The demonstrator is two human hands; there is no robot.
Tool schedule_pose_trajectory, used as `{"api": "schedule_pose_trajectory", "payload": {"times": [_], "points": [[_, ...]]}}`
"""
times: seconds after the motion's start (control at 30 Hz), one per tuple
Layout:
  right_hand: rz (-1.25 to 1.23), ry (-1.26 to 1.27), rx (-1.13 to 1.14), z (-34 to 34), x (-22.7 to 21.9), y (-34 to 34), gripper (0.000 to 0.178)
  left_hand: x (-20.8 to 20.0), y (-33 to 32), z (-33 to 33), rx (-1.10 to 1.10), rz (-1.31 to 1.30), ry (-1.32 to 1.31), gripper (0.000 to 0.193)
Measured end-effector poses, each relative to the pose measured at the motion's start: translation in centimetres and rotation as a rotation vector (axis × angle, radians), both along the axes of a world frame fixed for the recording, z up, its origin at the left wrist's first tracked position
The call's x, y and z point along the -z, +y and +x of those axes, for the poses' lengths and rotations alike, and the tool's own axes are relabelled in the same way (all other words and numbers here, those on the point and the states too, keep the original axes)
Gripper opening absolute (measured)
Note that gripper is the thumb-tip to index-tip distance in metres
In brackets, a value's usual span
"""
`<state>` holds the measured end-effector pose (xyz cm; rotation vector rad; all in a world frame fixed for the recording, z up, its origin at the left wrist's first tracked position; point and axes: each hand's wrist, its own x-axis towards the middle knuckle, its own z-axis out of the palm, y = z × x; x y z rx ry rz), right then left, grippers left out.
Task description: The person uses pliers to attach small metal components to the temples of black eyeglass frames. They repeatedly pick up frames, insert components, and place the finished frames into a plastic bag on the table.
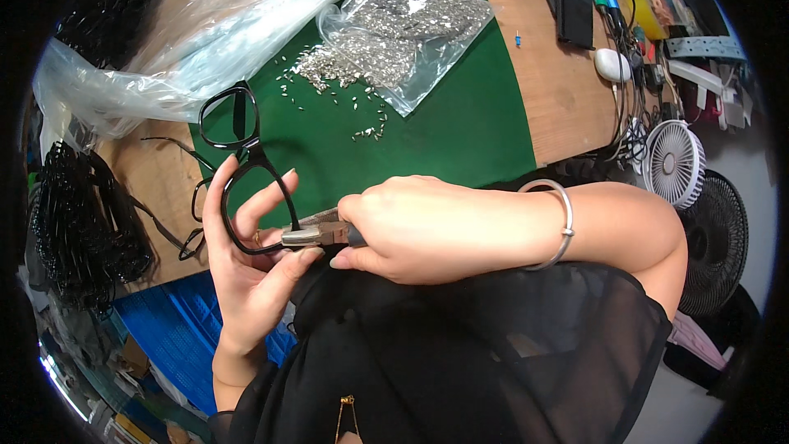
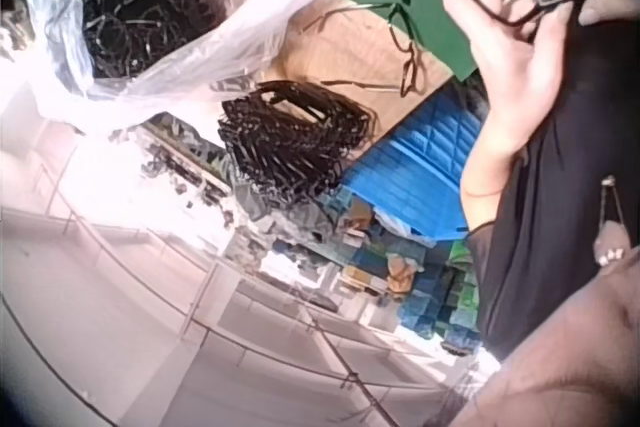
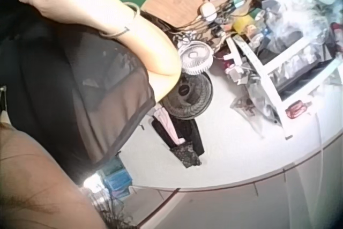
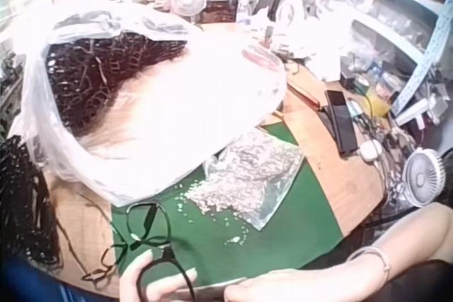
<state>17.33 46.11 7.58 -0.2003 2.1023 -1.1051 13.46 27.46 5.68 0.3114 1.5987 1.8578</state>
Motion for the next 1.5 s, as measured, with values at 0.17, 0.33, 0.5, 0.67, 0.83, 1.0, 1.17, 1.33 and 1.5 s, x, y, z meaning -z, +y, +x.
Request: {"api": "schedule_pose_trajectory", "payload": {"times": [0.17, 0.33, 0.5, 0.67, 0.83, 1.0, 1.17, 1.33, 1.5], "points": [[0.064, 0.109, 0.056, 0.8, 0.8, -0.4, 0.032, 0.4, -0.2, -0.5, 0.121, -0.035, 0.032, 0.084], [-0.059, 0.002, 0.025, -0.5, 0.7, 1.6, 0.036, 0.6, -1.1, -0.5, 0.096, -0.026, -0.024, 0.087], [0.177, 0.447, 0.248, -0.9, 5.4, 2.3, 0.023, 1.9, -2.7, 0.6, 0.060, 0.430, -0.020, 0.092], [0.353, 0.673, 0.264, -2.1, 9.9, 1.8, 0.017, 2.0, -3.0, 1.6, 0.068, 0.221, 0.001, 0.076], [0.410, 0.702, 0.213, -2.0, 9.5, 1.5, 0.017, 1.1, -2.5, 2.0, 0.020, 0.307, -0.500, 0.099], [0.218, 0.590, 0.412, -1.4, 5.3, 0.8, 0.012, 1.3, -2.9, 1.6, 0.116, 0.122, -0.499, 0.029], [-0.365, 0.293, 0.763, 1.3, 3.5, -2.6, 0.011, 2.6, -0.9, 3.6, 0.001, 0.094, -0.215, 0.043], [-0.668, 0.200, 0.941, 1.6, 4.9, -5.0, 0.014, 2.8, 0.0, 4.5, -0.090, 0.051, 0.020, 0.047], [-0.797, -0.192, 1.065, 0.9, 4.0, -5.0, 0.020, 3.3, -0.4, 4.3, 0.002, -0.038, 0.084, 0.051]]}}
